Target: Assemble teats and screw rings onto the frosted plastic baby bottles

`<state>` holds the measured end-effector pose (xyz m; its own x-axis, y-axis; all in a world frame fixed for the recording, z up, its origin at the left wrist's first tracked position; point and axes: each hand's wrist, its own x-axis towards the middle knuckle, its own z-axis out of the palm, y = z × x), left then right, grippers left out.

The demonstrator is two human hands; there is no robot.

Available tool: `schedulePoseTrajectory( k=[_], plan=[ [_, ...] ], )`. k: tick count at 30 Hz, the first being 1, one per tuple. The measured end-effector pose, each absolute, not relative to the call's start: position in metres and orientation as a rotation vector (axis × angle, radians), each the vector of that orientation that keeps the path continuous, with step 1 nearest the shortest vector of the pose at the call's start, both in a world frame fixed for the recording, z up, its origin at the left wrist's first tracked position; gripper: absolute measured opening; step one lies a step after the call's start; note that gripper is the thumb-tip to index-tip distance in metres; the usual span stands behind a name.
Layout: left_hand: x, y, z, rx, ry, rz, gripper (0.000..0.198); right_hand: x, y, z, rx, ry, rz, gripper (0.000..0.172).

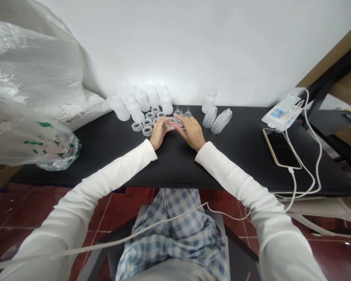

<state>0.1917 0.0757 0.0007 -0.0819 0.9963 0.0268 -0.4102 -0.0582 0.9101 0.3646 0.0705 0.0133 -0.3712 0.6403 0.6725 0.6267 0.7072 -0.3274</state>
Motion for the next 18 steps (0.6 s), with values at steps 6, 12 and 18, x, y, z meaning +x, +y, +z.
schedulePoseTrajectory(
  k=[6, 12, 18],
  plan=[
    [0.193, 0.074, 0.004, 0.856, 0.921, 1.466, 0.017, 0.360, 0.076, 0.002, -0.872, -2.076, 0.193, 0.047],
    [0.194, 0.072, 0.005, 0.911, 0.956, 1.470, 0.015, 0.356, 0.070, 0.005, -0.832, -2.160, 0.117, 0.034],
    [0.195, 0.073, 0.004, 0.844, 1.013, 1.499, 0.015, 0.347, 0.046, 0.016, -0.399, -2.531, -0.012, 0.034]
  ],
)
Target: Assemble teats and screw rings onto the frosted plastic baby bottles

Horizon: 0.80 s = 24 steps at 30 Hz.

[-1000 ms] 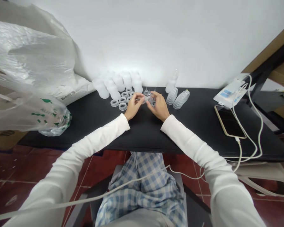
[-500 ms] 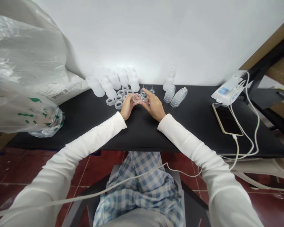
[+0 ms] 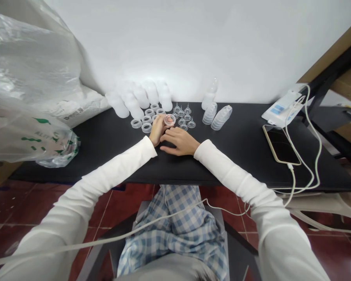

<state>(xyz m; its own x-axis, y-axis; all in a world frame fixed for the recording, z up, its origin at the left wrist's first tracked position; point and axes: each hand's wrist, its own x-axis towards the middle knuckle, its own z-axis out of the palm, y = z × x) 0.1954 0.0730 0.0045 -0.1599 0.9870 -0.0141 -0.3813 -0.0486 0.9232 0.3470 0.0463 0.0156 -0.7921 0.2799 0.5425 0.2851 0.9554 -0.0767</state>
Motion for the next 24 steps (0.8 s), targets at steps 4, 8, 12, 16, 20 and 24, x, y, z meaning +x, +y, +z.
schedulePoseTrajectory(
  k=[4, 8, 12, 16, 20, 24],
  plan=[
    [0.195, 0.073, 0.006, 0.838, 1.008, 1.497, 0.015, 0.346, 0.048, 0.012, -0.425, -2.594, -0.080, 0.027],
    [0.193, 0.074, 0.005, 0.830, 0.996, 1.492, 0.016, 0.357, 0.066, 0.010, -0.623, -2.531, -0.031, 0.019],
    [0.193, 0.076, 0.002, 0.837, 0.980, 1.497, 0.015, 0.368, 0.077, 0.010, -0.778, -2.484, 0.004, 0.018],
    [0.192, 0.076, 0.002, 0.842, 0.991, 1.487, 0.015, 0.367, 0.077, 0.010, -0.714, -2.316, 0.122, 0.025],
    [0.194, 0.073, 0.004, 0.887, 0.986, 1.461, 0.015, 0.360, 0.073, 0.010, -0.625, -2.025, 0.077, 0.014],
    [0.196, 0.069, 0.005, 1.025, 0.947, 1.401, 0.016, 0.357, 0.071, 0.011, -0.536, -1.854, 0.001, 0.013]
  ],
)
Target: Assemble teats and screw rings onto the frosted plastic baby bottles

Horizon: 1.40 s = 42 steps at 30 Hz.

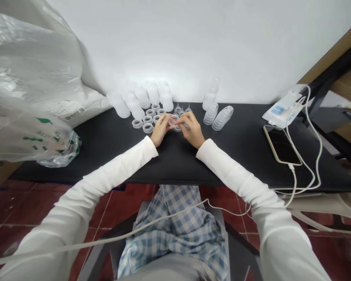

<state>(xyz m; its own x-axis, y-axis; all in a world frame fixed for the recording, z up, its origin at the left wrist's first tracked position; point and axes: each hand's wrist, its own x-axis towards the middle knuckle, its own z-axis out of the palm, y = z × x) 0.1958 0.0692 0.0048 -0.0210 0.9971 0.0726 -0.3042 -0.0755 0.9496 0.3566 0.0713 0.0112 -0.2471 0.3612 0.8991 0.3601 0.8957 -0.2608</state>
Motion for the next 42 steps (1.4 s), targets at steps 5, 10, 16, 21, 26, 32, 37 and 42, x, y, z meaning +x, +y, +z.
schedulePoseTrajectory(
  k=[5, 10, 16, 21, 26, 32, 37, 42],
  plan=[
    [0.195, 0.069, 0.004, 1.051, 0.904, 1.390, 0.018, 0.357, 0.069, 0.014, -0.479, -1.753, 0.041, 0.019],
    [0.194, 0.072, -0.001, 1.082, 0.942, 1.347, 0.026, 0.356, 0.067, 0.014, -0.548, -1.733, 0.068, 0.023],
    [0.194, 0.070, 0.000, 1.212, 0.827, 1.297, 0.044, 0.354, 0.068, 0.010, -0.606, -1.728, 0.119, 0.026],
    [0.195, 0.069, -0.001, 1.270, 0.825, 1.299, 0.052, 0.356, 0.075, 0.003, -0.718, -1.812, 0.088, 0.020],
    [0.194, 0.074, -0.004, 1.281, 0.833, 1.356, 0.052, 0.356, 0.084, -0.004, -0.795, -1.749, 0.192, 0.014],
    [0.193, 0.075, -0.006, 1.253, 0.769, 1.367, 0.042, 0.352, 0.087, -0.005, -0.814, -1.682, 0.376, 0.015],
    [0.192, 0.073, -0.008, 1.282, 0.754, 1.402, 0.033, 0.352, 0.081, -0.001, -0.788, -1.761, 0.310, 0.017],
    [0.191, 0.077, -0.009, 1.245, 0.806, 1.449, 0.028, 0.350, 0.079, -0.005, -0.797, -1.740, 0.344, 0.027]
  ],
)
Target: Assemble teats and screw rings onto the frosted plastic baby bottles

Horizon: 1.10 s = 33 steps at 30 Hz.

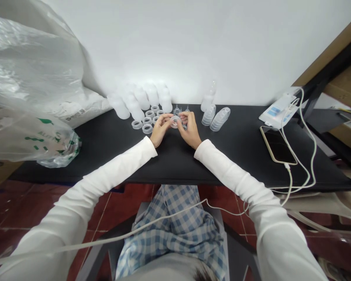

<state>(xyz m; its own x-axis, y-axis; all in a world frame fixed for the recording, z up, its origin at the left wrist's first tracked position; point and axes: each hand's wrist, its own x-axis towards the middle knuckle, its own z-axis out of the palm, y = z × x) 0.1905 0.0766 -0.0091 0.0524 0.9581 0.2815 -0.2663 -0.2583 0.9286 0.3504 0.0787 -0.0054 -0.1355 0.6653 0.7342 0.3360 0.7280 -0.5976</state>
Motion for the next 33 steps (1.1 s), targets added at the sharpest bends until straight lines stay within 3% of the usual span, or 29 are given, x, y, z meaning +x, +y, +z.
schedulePoseTrajectory(
  k=[10, 15, 23, 33],
  plan=[
    [0.1925, 0.0747, -0.0071, 1.389, 0.891, 1.512, 0.035, 0.3506, 0.0746, -0.0028, -0.814, -1.811, 0.305, 0.025],
    [0.1928, 0.0723, -0.0073, 1.502, 0.950, 1.534, 0.028, 0.3502, 0.0742, -0.0030, -0.775, -1.830, 0.308, 0.028],
    [0.1913, 0.0729, -0.0092, 1.554, 0.893, 1.470, 0.032, 0.3542, 0.0765, -0.0013, -0.839, -1.769, 0.376, 0.019],
    [0.1921, 0.0715, -0.0055, 1.453, 0.898, 1.463, 0.033, 0.3519, 0.0760, 0.0004, -0.861, -1.653, 0.584, 0.024]
  ],
)
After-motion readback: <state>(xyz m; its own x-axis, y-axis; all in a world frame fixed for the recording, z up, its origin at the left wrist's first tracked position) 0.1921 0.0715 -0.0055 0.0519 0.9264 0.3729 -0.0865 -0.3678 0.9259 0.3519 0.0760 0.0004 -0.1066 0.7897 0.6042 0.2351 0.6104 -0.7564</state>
